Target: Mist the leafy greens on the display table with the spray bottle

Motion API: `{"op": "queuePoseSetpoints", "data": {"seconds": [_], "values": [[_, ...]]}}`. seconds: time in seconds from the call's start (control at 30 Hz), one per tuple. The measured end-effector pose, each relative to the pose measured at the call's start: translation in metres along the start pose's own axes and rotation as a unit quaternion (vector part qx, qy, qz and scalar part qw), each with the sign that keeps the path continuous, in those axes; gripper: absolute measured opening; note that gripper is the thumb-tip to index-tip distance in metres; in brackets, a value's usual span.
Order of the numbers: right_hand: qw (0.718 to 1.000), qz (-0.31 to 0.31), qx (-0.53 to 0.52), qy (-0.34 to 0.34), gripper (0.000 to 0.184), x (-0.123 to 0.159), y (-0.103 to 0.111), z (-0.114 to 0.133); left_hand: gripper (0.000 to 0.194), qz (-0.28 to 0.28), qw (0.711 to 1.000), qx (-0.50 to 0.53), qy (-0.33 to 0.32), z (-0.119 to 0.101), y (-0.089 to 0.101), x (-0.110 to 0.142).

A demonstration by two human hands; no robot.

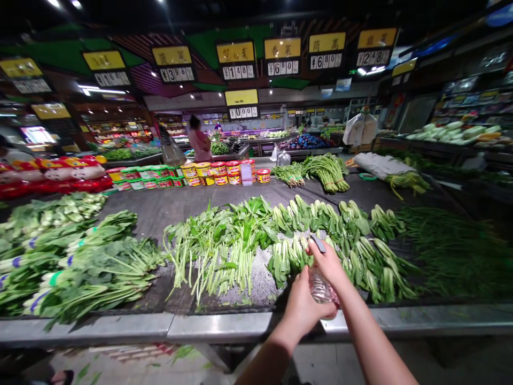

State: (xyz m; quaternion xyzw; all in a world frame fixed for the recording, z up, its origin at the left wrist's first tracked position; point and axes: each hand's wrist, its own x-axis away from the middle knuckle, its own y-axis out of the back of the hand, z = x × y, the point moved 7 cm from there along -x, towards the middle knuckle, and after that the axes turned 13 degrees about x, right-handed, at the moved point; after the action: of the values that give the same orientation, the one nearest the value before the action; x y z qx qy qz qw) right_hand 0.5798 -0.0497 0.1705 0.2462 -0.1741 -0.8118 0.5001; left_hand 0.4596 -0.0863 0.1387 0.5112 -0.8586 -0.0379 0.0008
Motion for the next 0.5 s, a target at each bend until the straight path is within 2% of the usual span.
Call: {"op": "queuePoseSetpoints", "data": {"seconds": [0.1,0.33,0.5], "values": [[1.0,-0.003,0.007,-0.008,0.043,0.001,0.006,-0.009,0.07,0.015,0.999,-0.024,-0.021,-0.001,-0.008,-0.001],[0.999,-0.012,0.004,-0.035,0.043,0.005,0.008,-0.03,0.076,0.032,0.999,-0.008,-0.002,0.011,-0.018,-0.002],[0.999,-0.003,-0.012,-0.034,0.043,0.005,0.011,-0.031,0.077,0.025,0.999,-0.02,0.006,0.014,-0.021,-0.004]]}}
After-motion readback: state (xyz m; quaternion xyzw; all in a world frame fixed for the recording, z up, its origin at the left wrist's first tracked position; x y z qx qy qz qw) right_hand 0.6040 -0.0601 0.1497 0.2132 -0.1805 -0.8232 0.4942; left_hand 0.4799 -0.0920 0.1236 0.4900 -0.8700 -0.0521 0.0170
